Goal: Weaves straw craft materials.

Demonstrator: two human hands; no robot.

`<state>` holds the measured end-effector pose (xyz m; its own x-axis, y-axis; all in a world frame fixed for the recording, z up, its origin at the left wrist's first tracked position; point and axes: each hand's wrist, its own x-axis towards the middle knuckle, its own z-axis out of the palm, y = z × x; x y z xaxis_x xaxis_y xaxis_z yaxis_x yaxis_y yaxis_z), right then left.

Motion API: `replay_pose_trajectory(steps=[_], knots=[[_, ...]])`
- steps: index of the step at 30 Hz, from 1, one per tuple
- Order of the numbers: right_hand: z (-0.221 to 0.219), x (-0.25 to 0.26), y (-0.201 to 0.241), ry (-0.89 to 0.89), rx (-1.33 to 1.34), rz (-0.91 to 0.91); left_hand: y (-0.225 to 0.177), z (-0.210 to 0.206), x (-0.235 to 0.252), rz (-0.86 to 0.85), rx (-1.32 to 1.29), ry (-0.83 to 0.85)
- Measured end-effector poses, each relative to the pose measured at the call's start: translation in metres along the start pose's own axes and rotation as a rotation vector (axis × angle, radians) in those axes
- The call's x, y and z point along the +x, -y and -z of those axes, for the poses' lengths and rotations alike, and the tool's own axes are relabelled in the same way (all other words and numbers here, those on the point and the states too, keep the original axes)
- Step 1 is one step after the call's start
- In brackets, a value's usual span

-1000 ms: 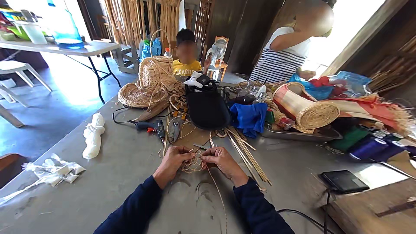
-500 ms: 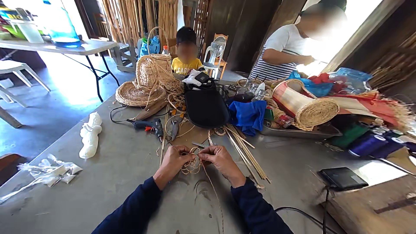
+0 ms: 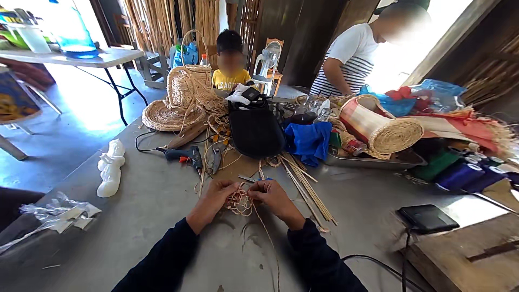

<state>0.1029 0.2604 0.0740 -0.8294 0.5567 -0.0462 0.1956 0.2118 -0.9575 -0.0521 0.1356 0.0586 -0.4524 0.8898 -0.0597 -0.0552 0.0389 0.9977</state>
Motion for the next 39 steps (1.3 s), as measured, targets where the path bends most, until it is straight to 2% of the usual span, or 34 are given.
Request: replay_pose_trajectory(steps=[5, 10, 17, 25, 29, 34, 37, 39], knots=[[0.0, 0.0, 0.001, 0.009, -0.02, -0.013, -0.004, -0.001, -0.001, 0.084, -0.077, -0.018], [0.001, 0.001, -0.002, 0.007, -0.025, 0.001, -0.007, -0.001, -0.002, 0.093, -0.082, -0.011], [0.0, 0.001, -0.004, -0.023, -0.049, 0.065, -0.002, 0.003, 0.001, -0.084, 0.134, 0.022], [0.001, -0.001, 0.002, -0.038, 0.12, -0.069, 0.004, 0.004, 0.002, -0.256, 0.18, 0.043], [0.001, 0.001, -0.002, -0.013, -0.049, 0.021, 0.005, 0.005, 0.002, -0.277, 0.204, 0.086], [-0.003, -0.002, 0.0, -0.009, -0.23, 0.112, 0.001, 0.003, 0.001, -0.267, 0.174, 0.051], [-0.004, 0.0, -0.002, -0.094, -0.285, 0.151, -0.002, 0.007, 0.002, -0.237, 0.191, 0.039], [-0.004, 0.0, -0.002, -0.194, -0.281, 0.166, -0.004, 0.01, 0.003, -0.155, 0.217, 0.055]])
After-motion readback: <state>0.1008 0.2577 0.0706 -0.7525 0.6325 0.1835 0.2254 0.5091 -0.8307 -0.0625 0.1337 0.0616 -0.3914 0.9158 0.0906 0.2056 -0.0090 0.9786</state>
